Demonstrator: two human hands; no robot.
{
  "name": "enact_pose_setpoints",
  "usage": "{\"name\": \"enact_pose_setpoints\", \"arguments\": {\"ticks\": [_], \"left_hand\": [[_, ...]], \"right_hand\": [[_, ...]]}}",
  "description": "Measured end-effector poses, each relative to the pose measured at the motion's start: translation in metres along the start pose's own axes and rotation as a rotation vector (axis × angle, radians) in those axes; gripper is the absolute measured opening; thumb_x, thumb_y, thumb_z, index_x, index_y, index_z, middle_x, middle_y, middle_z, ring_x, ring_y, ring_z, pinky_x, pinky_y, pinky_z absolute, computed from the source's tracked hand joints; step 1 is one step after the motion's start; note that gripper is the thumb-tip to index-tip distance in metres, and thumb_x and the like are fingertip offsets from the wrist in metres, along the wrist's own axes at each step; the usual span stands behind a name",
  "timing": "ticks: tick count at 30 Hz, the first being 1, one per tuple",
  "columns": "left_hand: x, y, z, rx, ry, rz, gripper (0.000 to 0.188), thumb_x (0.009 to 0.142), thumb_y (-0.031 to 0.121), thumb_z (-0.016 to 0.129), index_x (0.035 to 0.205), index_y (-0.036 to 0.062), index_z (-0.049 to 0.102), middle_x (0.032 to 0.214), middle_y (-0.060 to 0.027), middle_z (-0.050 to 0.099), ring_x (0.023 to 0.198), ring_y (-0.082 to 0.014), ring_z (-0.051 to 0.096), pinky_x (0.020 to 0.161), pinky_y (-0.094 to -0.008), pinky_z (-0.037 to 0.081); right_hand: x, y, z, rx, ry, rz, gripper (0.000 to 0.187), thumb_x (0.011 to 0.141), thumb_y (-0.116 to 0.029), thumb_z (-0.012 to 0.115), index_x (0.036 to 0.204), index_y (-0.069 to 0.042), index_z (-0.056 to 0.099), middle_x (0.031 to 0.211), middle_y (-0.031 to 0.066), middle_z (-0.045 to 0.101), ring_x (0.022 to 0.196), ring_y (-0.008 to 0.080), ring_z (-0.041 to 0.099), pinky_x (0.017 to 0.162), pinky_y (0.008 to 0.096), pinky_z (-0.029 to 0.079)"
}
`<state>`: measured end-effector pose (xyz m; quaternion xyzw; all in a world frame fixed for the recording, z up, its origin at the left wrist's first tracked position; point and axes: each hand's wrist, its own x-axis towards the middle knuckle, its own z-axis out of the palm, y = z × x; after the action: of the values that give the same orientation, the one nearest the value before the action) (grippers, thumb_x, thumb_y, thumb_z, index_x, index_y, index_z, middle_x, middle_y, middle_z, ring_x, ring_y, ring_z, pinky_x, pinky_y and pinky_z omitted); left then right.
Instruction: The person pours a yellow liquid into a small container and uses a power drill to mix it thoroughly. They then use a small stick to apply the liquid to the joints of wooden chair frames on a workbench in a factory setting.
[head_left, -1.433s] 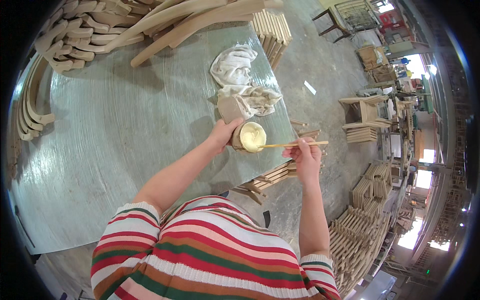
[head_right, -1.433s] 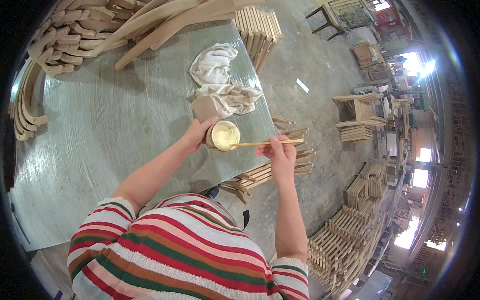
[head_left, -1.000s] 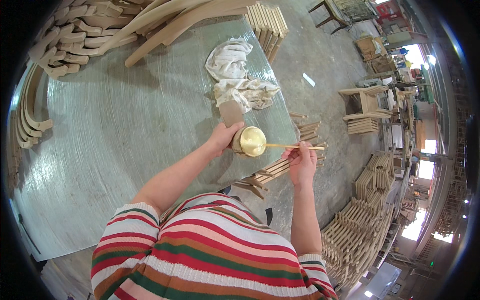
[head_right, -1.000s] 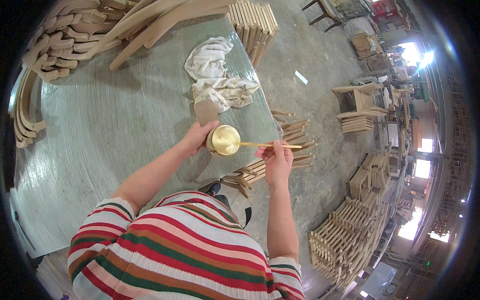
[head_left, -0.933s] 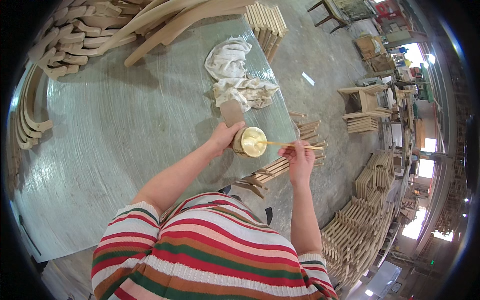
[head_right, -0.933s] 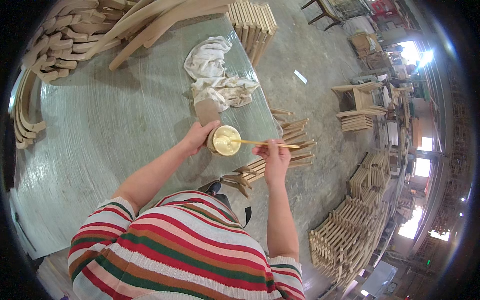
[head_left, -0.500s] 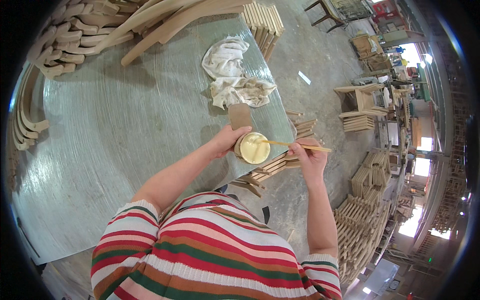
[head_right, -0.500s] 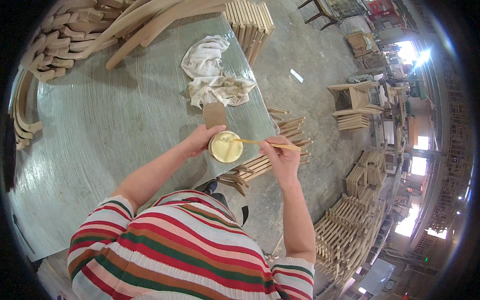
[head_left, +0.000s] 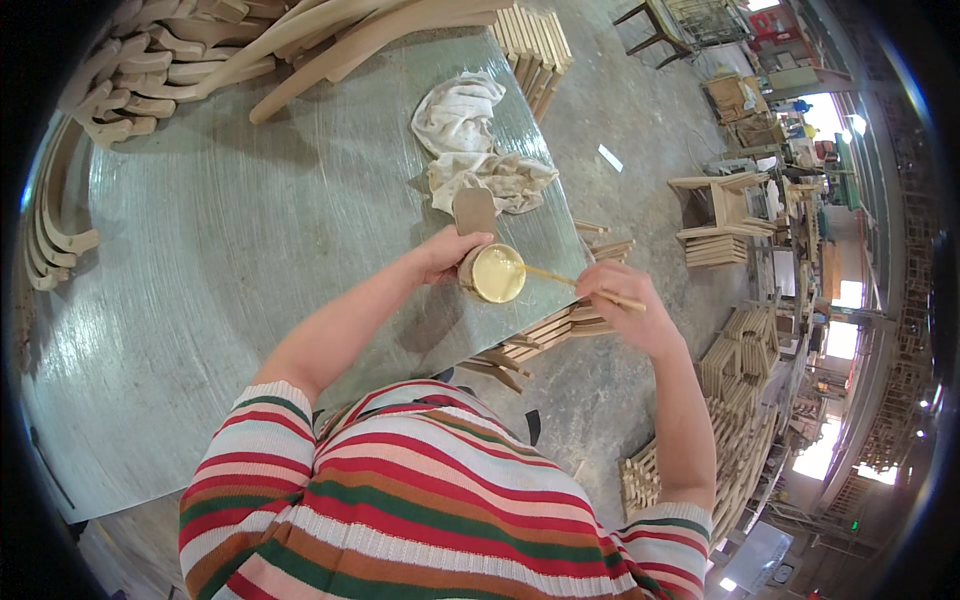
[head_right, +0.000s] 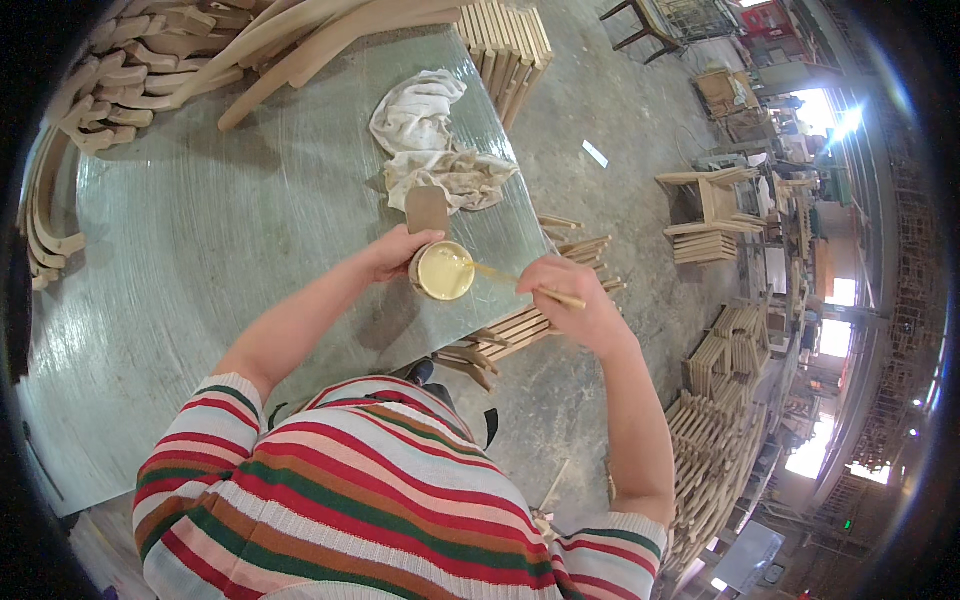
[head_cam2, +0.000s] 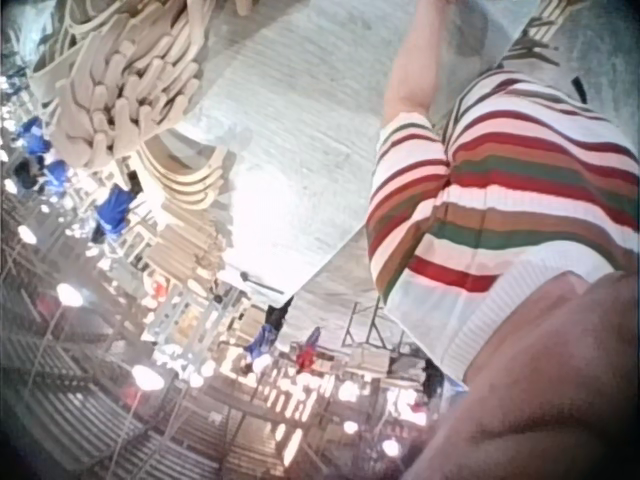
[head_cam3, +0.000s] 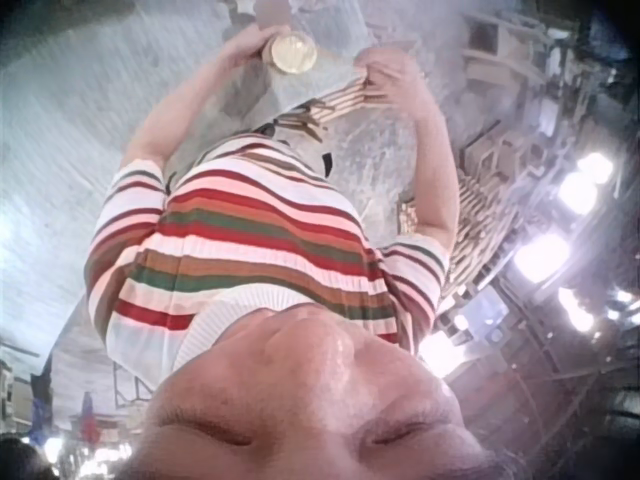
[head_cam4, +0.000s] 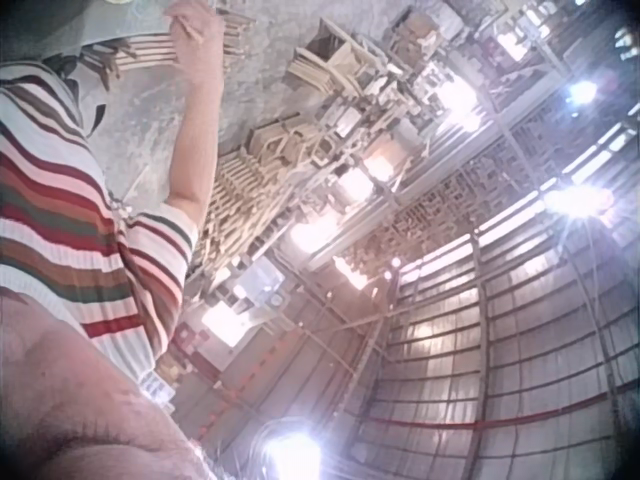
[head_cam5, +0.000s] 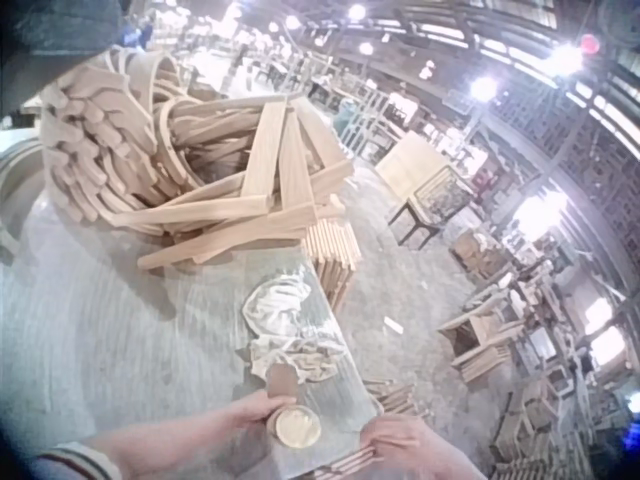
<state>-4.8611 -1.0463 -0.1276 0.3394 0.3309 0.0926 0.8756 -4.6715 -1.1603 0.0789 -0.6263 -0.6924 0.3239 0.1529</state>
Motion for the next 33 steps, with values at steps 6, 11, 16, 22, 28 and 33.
{"name": "enact_pose_setpoints", "arguments": {"ticks": [6, 11, 16, 22, 28, 33], "left_hand": [[0.018, 0.011, -0.037, 0.028, 0.016, 0.017, 0.031, 0.085, 0.028, 0.058, 0.101, 0.0019, 0.056, 0.089, -0.0052, 0.063, 0.073, -0.0135, 0.063, 0.06, -0.0305, 0.055], [0.007, 0.039, -0.037, 0.567, 0.27, 0.001, 0.038, 0.08, 0.036, 0.062, 0.081, -0.0019, 0.058, 0.066, -0.0075, 0.061, 0.055, -0.0164, 0.061, 0.047, -0.0286, 0.052], [-0.014, 0.043, -0.042, 0.903, 0.478, 0.147, 0.047, 0.079, 0.046, 0.06, 0.065, 0.0012, 0.056, 0.052, -0.0055, 0.055, 0.041, -0.0135, 0.053, 0.039, -0.0267, 0.043], [-0.081, -0.008, -0.068, 0.555, 0.656, 0.157, 0.03, 0.086, 0.032, 0.053, 0.078, 0.003, 0.056, 0.06, -0.0047, 0.057, 0.045, -0.0118, 0.052, 0.041, -0.0249, 0.042], [-0.151, -0.069, -0.006, 0.413, 0.612, 0.112, 0.026, 0.088, 0.029, 0.05, 0.082, 0.0046, 0.056, 0.057, -0.0023, 0.053, 0.043, -0.0097, 0.049, 0.039, -0.0226, 0.037], [-0.162, -0.124, 0.057, 0.578, 0.56, -0.054, 0.023, 0.087, 0.024, 0.05, 0.078, 0.0033, 0.056, 0.058, -0.0031, 0.054, 0.045, -0.0096, 0.05, 0.041, -0.0229, 0.04]], "right_hand": [[0.003, 0.055, 0.046, 0.689, 0.385, 0.235, 0.009, 0.085, -0.004, 0.052, 0.089, 0.003, 0.057, 0.081, 0.0095, 0.061, 0.072, 0.0143, 0.06, 0.067, 0.0268, 0.049], [0.002, 0.087, 0.091, 0.985, 0.624, 0.239, 0.011, 0.088, -0.007, 0.051, 0.091, 0.002, 0.054, 0.08, 0.0117, 0.061, 0.07, 0.018, 0.061, 0.065, 0.0294, 0.051], [-0.011, 0.125, 0.129, 1.392, 0.7, 0.357, 0.014, 0.089, -0.018, 0.051, 0.092, -0.004, 0.052, 0.08, 0.0096, 0.06, 0.067, 0.0182, 0.059, 0.062, 0.032, 0.049], [-0.041, 0.133, 0.15, 1.748, 0.427, 0.623, 0.026, 0.088, -0.029, 0.052, 0.093, -0.004, 0.053, 0.079, 0.0085, 0.061, 0.065, 0.017, 0.059, 0.058, 0.0327, 0.049], [-0.186, 0.213, 0.202, 0.848, 0.589, 0.821, 0.022, 0.083, -0.019, 0.051, 0.097, -0.003, 0.057, 0.078, 0.0096, 0.063, 0.074, 0.0203, 0.062, 0.065, 0.0318, 0.05], [-0.242, 0.255, 0.278, 0.205, 0.329, 0.872, 0.037, 0.071, -0.021, 0.058, 0.105, -0.01, 0.056, 0.092, 0.0132, 0.063, 0.088, 0.0306, 0.06, 0.078, 0.0396, 0.048]]}}
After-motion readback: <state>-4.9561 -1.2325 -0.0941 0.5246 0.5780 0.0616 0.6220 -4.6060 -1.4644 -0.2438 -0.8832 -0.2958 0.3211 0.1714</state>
